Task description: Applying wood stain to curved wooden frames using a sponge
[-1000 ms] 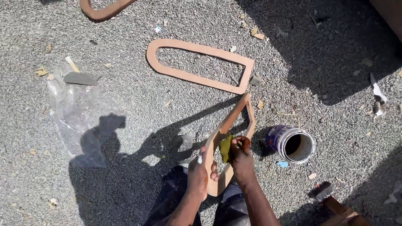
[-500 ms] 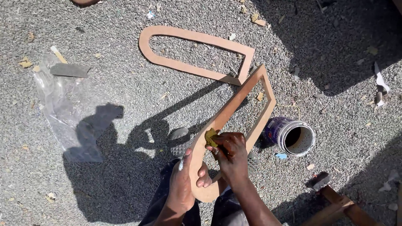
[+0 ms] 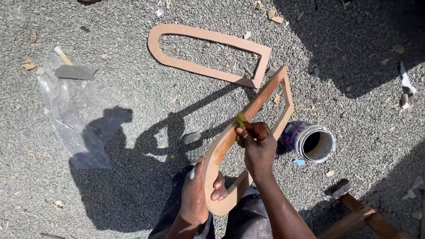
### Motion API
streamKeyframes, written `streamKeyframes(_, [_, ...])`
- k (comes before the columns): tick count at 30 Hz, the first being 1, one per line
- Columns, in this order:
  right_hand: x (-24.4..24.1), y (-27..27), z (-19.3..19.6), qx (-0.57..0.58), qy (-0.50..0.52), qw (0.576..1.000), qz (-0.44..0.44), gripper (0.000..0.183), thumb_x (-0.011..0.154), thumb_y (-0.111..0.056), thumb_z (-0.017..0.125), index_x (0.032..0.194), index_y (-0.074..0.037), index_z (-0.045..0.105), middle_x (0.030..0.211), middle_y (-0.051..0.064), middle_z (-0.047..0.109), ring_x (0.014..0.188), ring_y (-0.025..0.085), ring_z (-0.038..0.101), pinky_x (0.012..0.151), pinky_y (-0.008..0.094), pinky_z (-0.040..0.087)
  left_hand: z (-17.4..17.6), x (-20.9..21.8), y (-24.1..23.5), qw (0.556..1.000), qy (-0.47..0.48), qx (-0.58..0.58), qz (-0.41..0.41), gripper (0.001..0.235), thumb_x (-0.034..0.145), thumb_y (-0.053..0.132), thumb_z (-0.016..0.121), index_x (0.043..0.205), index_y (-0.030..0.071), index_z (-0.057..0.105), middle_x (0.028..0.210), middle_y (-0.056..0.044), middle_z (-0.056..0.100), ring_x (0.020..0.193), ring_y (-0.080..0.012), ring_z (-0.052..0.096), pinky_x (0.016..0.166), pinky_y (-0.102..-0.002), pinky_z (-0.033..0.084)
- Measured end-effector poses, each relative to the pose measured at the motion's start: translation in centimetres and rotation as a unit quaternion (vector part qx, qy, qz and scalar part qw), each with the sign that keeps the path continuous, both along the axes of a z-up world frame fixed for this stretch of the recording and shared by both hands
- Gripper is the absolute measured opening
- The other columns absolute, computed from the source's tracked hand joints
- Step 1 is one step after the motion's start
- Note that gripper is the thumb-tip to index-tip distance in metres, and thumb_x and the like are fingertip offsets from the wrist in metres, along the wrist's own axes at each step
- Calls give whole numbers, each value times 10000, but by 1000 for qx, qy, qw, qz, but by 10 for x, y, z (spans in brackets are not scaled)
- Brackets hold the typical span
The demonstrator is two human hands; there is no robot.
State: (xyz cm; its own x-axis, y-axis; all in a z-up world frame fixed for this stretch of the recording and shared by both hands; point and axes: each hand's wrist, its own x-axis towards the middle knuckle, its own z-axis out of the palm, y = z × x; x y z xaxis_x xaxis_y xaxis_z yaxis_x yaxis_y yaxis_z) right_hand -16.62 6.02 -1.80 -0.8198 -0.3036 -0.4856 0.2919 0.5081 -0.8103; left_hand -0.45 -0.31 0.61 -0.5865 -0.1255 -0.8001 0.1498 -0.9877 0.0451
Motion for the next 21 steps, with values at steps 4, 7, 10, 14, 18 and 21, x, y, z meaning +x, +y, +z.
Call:
streamKeyframes(4, [39,6,33,-44,56,994,85,106,772,51,732,875,26,736,948,73,682,760,184,647,645,307,571,-9,-13,-7,990,-95,-75,-71,443,1007,399,543,1095,-25,638,730,-121,585,488,-133,397,393,-269,290])
streamKeyframes(7, [22,12,29,-27,90,992,79,130,795,35,717,923,18,721,1017,71,694,790,172,674,687,294,585,10,-9,-3,977,-105,-131,-134,484,985,434,560,871,-31,629,696,-129,591,480,-147,415,389,-284,300])
streamKeyframes(10, [-55,11,-9,-19,65,998,-21,132,935,-69,739,962,56,706,1014,70,619,714,144,639,629,278,577,24,-8,-1,953,-65,-189,-227,530,938,472,558,1000,-36,696,538,-104,531,433,-140,403,392,-284,285])
streamKeyframes(14, [-71,6,38,137,21,983,121,351,948,-338,682,1027,-8,774,707,52,632,581,132,553,529,280,454,27,-8,10,891,-86,-294,-334,623,952,469,497,1214,-10,798,609,-91,643,534,-152,514,498,-320,394])
streamKeyframes(18, [-16,26,72,164,73,947,267,131,884,-166,736,848,-47,695,829,43,689,587,163,586,531,332,476,29,-12,11,827,-110,-380,-399,413,980,226,444,1128,7,761,816,-99,806,679,-155,633,658,-352,520])
streamKeyframes(21, [-46,29,48,219,43,939,262,241,965,-292,663,927,-57,631,673,33,651,506,119,589,441,319,501,40,-13,14,782,-110,-400,-465,354,995,221,453,1113,37,731,792,-117,793,624,-159,686,621,-356,535])
